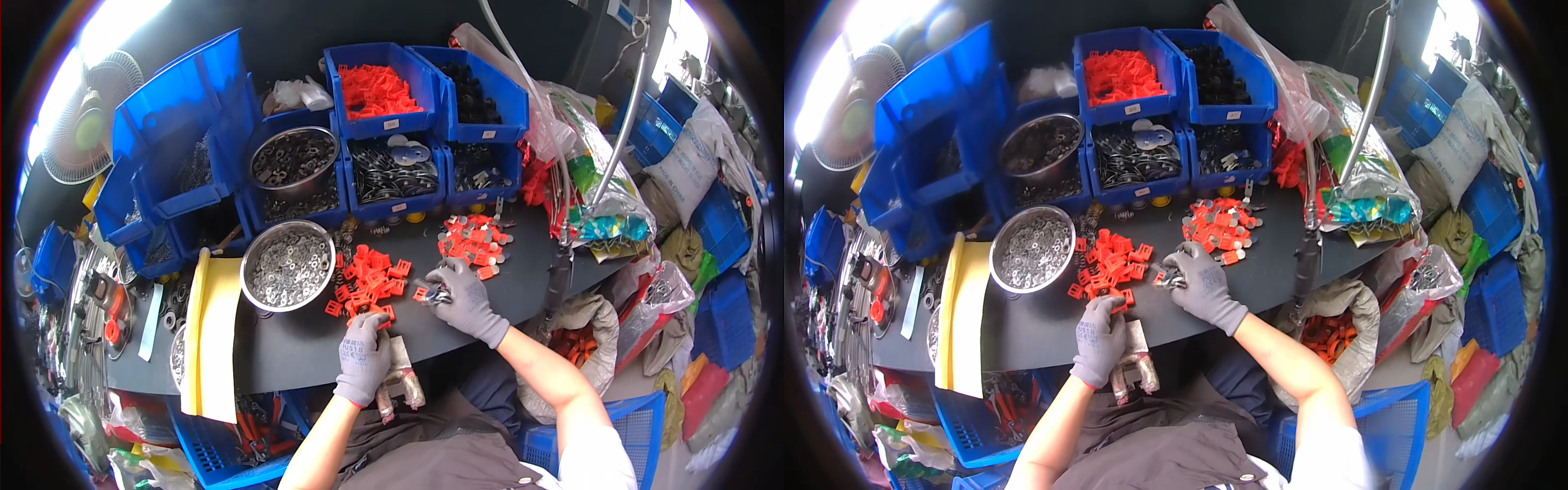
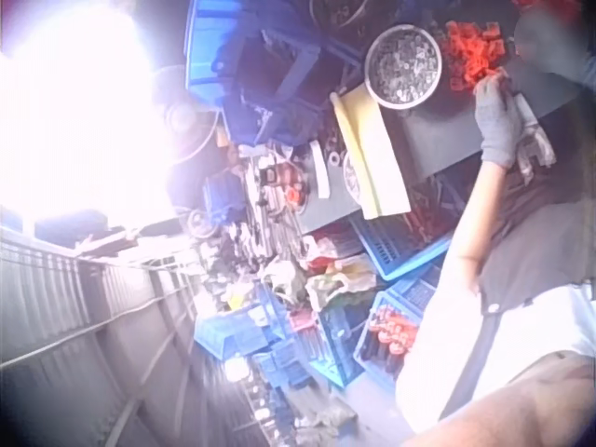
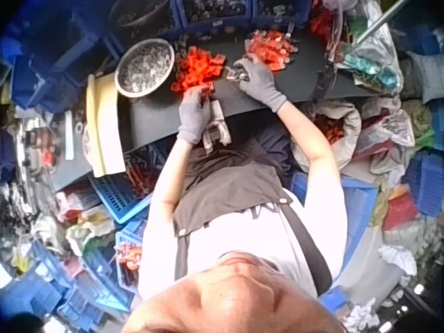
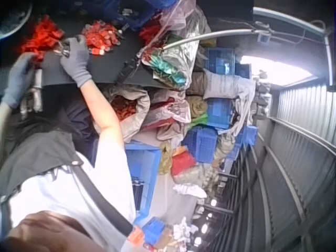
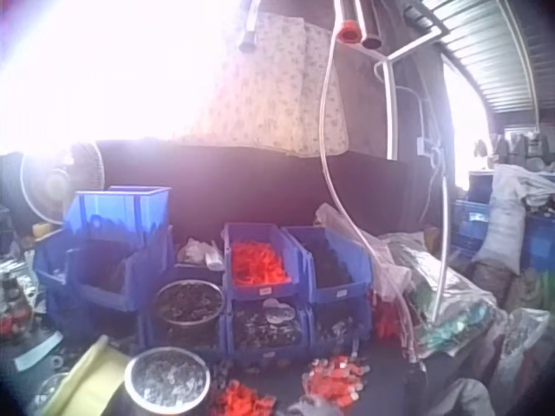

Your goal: The person assembles small metal brackets and red plastic components by hand at a factory workstation.

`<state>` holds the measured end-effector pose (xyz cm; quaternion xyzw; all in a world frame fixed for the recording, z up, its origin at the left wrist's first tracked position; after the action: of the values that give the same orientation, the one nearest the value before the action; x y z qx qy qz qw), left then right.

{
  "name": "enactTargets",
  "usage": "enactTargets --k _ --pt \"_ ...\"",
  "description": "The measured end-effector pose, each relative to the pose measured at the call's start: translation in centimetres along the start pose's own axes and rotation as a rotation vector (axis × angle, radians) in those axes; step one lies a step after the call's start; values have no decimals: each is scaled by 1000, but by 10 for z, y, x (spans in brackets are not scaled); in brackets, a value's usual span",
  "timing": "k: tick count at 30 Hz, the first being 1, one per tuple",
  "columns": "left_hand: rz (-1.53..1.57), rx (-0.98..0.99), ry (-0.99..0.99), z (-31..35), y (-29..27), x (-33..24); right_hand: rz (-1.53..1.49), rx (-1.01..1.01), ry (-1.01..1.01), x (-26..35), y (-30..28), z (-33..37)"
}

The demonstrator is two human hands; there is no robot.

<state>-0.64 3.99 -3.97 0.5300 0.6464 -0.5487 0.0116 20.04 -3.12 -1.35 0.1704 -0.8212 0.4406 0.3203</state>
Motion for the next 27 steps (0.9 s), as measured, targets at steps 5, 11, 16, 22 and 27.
enactTargets --k 5,11,16,22,27 --pt "72 -125 89 5 -7 4 239 337 -13 -1 -1 11" --pt "124 -104 58 12 -22 2 169 389 46 -14 -44 22" --pt "361 40 -108 12 -31 -4 58 114 129 -4 -61 37" --pt "701 208 -344 21 -17 -17 431 114 250 2 -11 35" --pt "979 187 -567 30 -26 -15 54 13 280 7 -26 46"
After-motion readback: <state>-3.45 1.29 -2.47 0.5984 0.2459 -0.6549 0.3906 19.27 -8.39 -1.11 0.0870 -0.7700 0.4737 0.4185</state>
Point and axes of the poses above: each hand's wrist, its own z-axis away from the middle knuckle, its own y-axis out of the palm, x = y × z, the point moved 4 cm from there along -z, towards the middle knuckle, and after that the axes turned 9 degrees about -z, right-handed, at the moved point
